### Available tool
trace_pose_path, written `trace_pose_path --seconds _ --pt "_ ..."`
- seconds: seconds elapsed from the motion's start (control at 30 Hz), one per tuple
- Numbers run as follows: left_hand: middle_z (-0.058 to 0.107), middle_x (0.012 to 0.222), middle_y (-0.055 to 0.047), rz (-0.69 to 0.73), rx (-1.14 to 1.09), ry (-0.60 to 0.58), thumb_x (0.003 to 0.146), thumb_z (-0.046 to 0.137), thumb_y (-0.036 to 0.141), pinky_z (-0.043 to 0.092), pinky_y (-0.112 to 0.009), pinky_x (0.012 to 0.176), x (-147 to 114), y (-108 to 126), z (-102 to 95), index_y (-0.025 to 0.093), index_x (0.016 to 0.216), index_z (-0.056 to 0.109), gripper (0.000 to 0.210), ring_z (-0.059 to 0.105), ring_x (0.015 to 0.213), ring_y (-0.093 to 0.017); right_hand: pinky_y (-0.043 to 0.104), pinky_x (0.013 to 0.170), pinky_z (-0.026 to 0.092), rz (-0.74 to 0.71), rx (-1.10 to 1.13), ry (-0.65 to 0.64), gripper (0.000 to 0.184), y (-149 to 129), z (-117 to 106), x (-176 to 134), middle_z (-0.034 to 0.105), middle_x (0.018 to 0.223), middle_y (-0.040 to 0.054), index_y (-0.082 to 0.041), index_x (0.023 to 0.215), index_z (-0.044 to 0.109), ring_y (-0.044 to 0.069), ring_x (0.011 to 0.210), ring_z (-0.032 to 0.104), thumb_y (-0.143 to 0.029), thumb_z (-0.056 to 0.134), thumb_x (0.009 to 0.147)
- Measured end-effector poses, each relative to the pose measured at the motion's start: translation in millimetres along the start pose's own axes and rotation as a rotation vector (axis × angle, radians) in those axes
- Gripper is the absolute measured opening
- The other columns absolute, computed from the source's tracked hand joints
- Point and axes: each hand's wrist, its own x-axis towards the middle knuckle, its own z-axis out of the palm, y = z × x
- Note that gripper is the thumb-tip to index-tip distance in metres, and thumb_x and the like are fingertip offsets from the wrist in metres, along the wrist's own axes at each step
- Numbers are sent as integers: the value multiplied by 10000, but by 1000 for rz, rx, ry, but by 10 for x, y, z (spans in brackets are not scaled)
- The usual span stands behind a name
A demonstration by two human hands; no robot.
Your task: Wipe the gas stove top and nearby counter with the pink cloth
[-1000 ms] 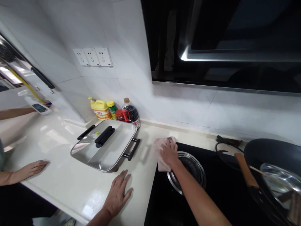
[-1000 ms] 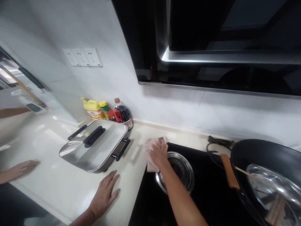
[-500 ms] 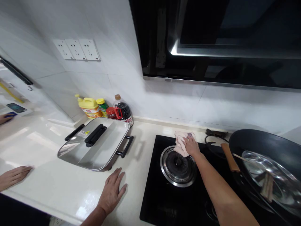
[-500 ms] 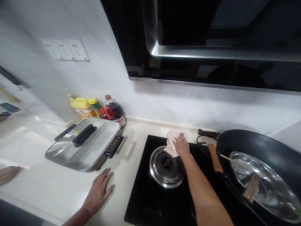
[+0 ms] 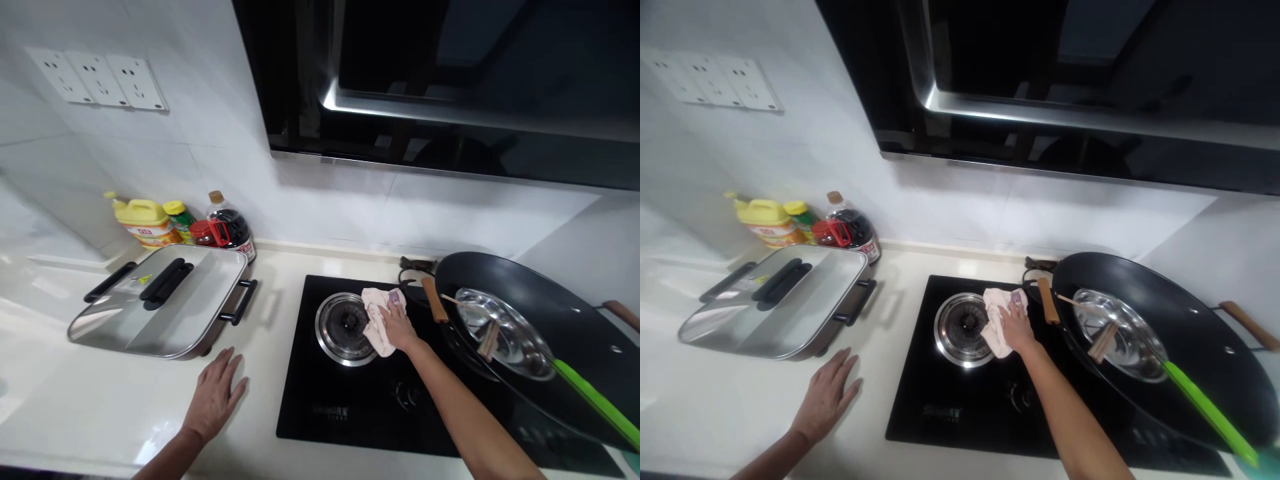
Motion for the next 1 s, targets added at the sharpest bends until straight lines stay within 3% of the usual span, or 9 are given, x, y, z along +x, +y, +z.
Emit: trace_pose_path --seconds 0.17,0.27,0.37,0.53,0.63,0.77,1.0 --pt "592 1490 -173 -20 -11 -29 1017 436 526 456 -493 1084 11 -18 34 180 1380 605 529 513 1403 -335 542 1241 234 75 -4 -22 615 -200 112 -458 146 1756 152 -232 1667 257 355 1613 149 -393 197 1076" --pt "601 1484 -167 -29 -17 -26 1016 450 518 460 -494 1089 25 -5 13 189 1367 620 511 519 1400 -332 566 1242 213 59 -22 26 617 -350 262 -740 220 1725 209 -165 1638 332 383 1595 206 -375 235 1066" --pt "622 1456 -164 -17 6 -10 1015 488 488 478 -475 1071 30 43 -52 186 1346 631 470 539 1381 -318 576 1217 267 -5 -63 178 586 -458 556 -1003 356 1665 228 -141 1554 483 406 1555 307 -337 279 1041" --pt "614 1457 -166 -31 19 -31 1006 531 445 477 -486 1077 7 155 -152 181 1368 617 456 541 1375 -316 603 1088 422 -158 -69 546 521 -599 1145 -1235 623 1425 211 -178 1350 674 428 1382 522 -381 358 989" --pt "583 1485 -188 -56 -12 -62 1006 532 448 449 -522 1116 -20 204 -170 161 1390 596 484 503 1409 -333 601 1010 472 -259 26 663 500 -765 1354 -1297 679 1307 201 -214 1261 718 423 1259 593 -430 375 969" --pt "544 1514 -208 -69 -34 -100 1010 525 459 427 -552 1137 -50 244 -175 146 1414 566 513 463 1439 -353 593 1054 452 -393 153 657 475 -1122 1370 -1351 640 1362 170 -252 1248 720 414 1304 551 -465 426 942" --pt "521 1522 -220 -106 -132 -123 1001 532 455 420 -606 1126 -58 298 -219 159 1443 534 532 443 1446 -381 578 1164 344 -538 138 586 476 -1733 1069 -1091 562 1473 181 -202 1287 698 413 1368 458 -426 524 905"
